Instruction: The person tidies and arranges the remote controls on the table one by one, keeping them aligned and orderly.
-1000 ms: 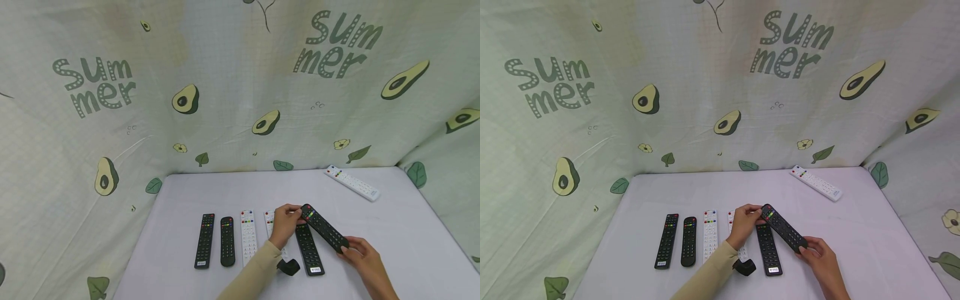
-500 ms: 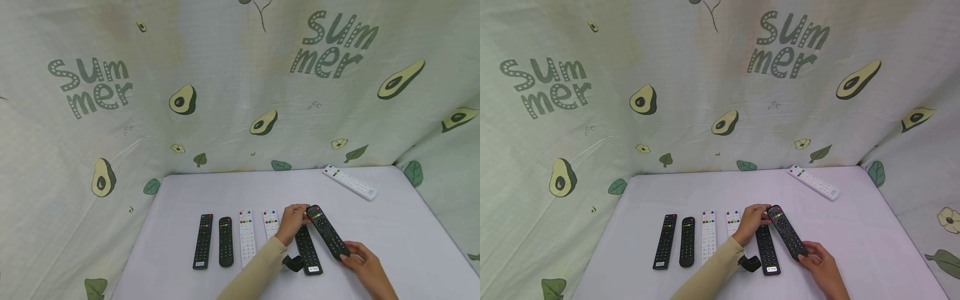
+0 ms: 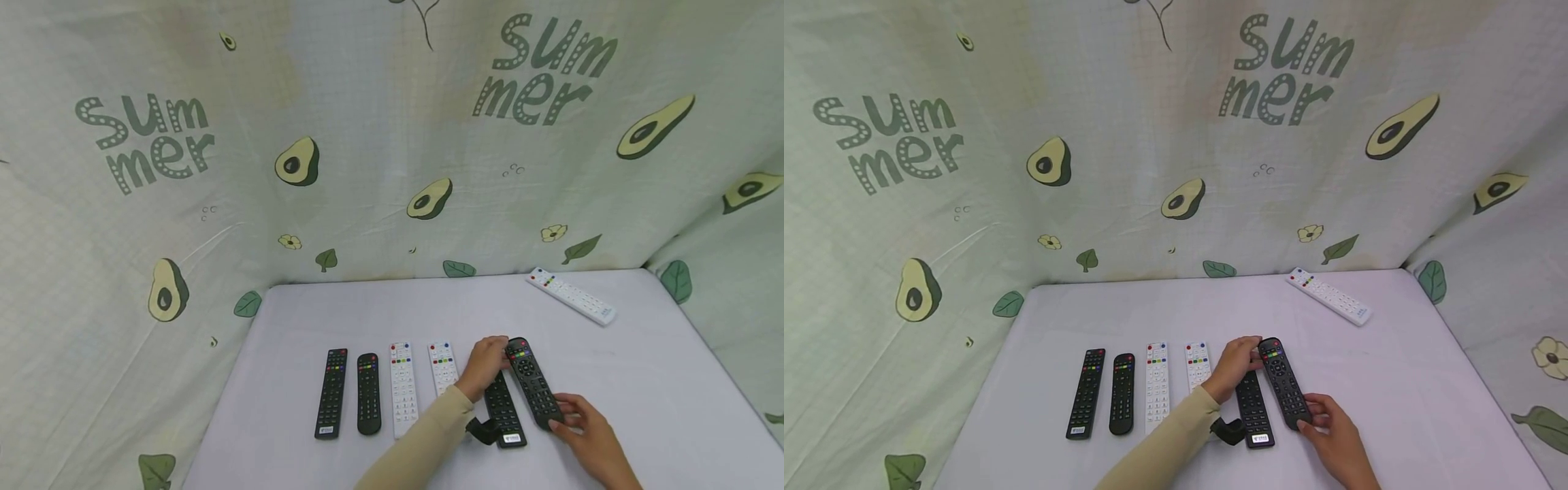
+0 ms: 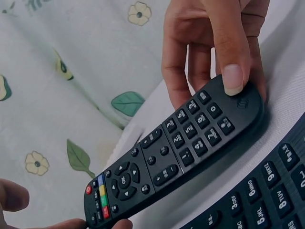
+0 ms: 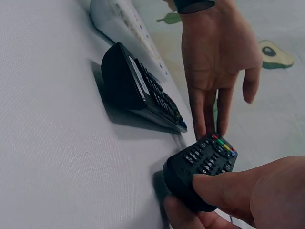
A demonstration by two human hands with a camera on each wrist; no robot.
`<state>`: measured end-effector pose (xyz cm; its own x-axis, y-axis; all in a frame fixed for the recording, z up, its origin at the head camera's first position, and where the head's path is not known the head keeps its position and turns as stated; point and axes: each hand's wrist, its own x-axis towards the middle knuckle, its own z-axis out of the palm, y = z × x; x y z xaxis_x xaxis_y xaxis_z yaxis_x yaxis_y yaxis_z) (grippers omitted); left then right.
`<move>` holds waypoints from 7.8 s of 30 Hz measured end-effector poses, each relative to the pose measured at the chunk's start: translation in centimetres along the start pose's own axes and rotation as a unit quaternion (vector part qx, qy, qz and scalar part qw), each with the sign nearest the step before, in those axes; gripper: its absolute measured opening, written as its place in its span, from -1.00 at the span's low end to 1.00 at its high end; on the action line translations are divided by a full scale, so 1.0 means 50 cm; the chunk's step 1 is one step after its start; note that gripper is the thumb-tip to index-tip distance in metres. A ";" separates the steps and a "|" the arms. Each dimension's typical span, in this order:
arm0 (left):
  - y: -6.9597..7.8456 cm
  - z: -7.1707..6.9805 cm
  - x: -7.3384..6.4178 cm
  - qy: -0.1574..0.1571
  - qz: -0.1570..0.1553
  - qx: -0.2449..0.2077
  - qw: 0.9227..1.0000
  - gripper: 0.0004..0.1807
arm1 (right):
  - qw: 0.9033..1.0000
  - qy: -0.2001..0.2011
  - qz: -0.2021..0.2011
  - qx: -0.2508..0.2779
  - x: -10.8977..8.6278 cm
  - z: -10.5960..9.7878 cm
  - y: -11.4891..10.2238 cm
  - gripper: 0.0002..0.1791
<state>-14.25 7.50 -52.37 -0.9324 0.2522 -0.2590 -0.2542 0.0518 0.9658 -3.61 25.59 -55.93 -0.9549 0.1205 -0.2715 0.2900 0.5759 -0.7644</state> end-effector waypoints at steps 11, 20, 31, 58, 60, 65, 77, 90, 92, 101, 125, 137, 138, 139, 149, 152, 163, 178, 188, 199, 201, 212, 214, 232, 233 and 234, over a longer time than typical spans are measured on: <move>-0.004 0.011 -0.004 -0.026 -0.016 0.049 0.998 -0.44 | 0.998 0.025 -0.025 -0.057 -0.010 0.009 -0.014 -0.40; 0.000 0.018 -0.015 -0.028 -0.022 0.080 0.996 -0.43 | 0.996 0.026 -0.039 -0.071 -0.013 0.005 -0.017 -0.38; 0.006 0.021 -0.023 -0.040 -0.016 0.095 0.995 -0.42 | 0.991 0.058 -0.070 -0.094 0.015 -0.032 -0.021 -0.45; 0.027 -0.038 0.044 0.001 0.021 0.091 0.996 -0.42 | 0.985 0.168 0.039 -0.016 0.319 -0.232 0.066 -0.33; 0.027 -0.040 0.048 0.001 0.022 0.089 0.996 -0.42 | 0.985 0.170 0.032 -0.016 0.328 -0.233 0.068 -0.39; 0.025 -0.046 0.054 -0.004 0.019 0.082 0.996 -0.41 | 0.985 0.170 0.023 -0.025 0.336 -0.233 0.069 -0.47; 0.017 -0.059 0.081 0.000 0.016 0.084 0.996 -0.40 | 0.991 0.131 -0.020 -0.031 0.329 -0.229 0.065 -0.50; 0.020 -0.055 0.110 0.034 0.003 0.117 0.993 -0.43 | 0.996 0.081 -0.007 -0.023 0.324 -0.227 0.061 -0.47; 0.019 -0.055 0.114 0.037 0.000 0.118 0.992 -0.44 | 0.997 0.077 -0.003 -0.023 0.322 -0.227 0.058 -0.47; 0.019 -0.050 0.123 0.030 -0.010 0.120 0.992 -0.40 | 0.998 0.066 -0.004 -0.020 0.315 -0.219 0.054 -0.48; 0.016 -0.023 0.153 0.044 -0.019 0.213 0.976 -0.42 | 0.998 0.055 -0.023 -0.032 0.286 -0.182 0.040 -0.50; 0.010 -0.024 0.153 0.039 -0.017 0.201 0.979 -0.42 | 0.998 0.057 -0.018 -0.014 0.291 -0.166 0.029 -0.50; 0.010 -0.025 0.153 0.040 -0.018 0.194 0.980 -0.43 | 0.998 0.057 -0.019 -0.014 0.291 -0.167 0.029 -0.50; 0.010 -0.025 0.152 0.041 -0.019 0.186 0.982 -0.43 | 0.998 0.055 -0.018 -0.013 0.291 -0.167 0.028 -0.50; 0.004 -0.029 0.135 0.028 -0.014 0.065 0.997 -0.44 | 0.997 0.057 -0.013 0.041 0.253 -0.165 0.030 -0.47; 0.007 -0.034 0.124 0.032 0.001 0.064 0.997 -0.48 | 0.997 0.053 -0.011 0.052 0.234 -0.163 0.029 -0.46; 0.002 -0.043 0.083 0.064 0.039 0.061 0.995 -0.64 | 0.996 0.067 -0.026 0.052 0.156 -0.146 0.021 -0.44; -0.005 -0.035 0.043 0.065 0.100 0.001 0.993 -0.78 | 0.992 0.079 0.017 0.097 0.063 -0.113 0.010 -0.45; -0.013 -0.012 0.027 0.037 0.083 -0.085 0.992 -0.74 | 0.986 0.026 0.057 0.155 0.025 -0.110 0.031 -0.35; -0.019 0.015 0.045 -0.010 0.053 -0.099 0.994 -0.75 | 0.995 -0.029 0.057 0.079 0.001 -0.116 0.051 -0.24; -0.018 0.022 0.047 -0.015 0.048 -0.096 0.994 -0.75 | 0.996 -0.039 0.050 0.063 -0.003 -0.117 0.054 -0.23; -0.014 0.078 0.046 -0.024 0.033 -0.061 0.997 -0.70 | 0.995 -0.062 0.052 0.050 -0.024 -0.130 0.086 -0.21; -0.014 0.086 0.043 -0.022 0.027 -0.054 0.998 -0.68 | 0.995 -0.061 0.055 0.054 -0.027 -0.131 0.090 -0.20; -0.021 0.122 0.020 -0.041 -0.015 0.012 0.999 -0.47 | 0.999 -0.034 0.031 -0.018 -0.037 -0.117 0.103 -0.23; -0.021 0.122 0.019 -0.046 -0.016 0.018 0.999 -0.45 | 0.999 -0.033 0.024 -0.025 -0.037 -0.116 0.103 -0.24; -0.020 0.122 0.017 -0.051 -0.020 0.026 0.998 -0.42 | 0.999 -0.029 0.019 -0.027 -0.037 -0.115 0.104 -0.24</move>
<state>-13.21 13.57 -53.47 -0.8900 0.3454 -0.2976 -0.2754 0.1128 0.9547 -0.70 33.00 -56.02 -0.9373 0.0970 -0.3347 0.3208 0.6151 -0.7203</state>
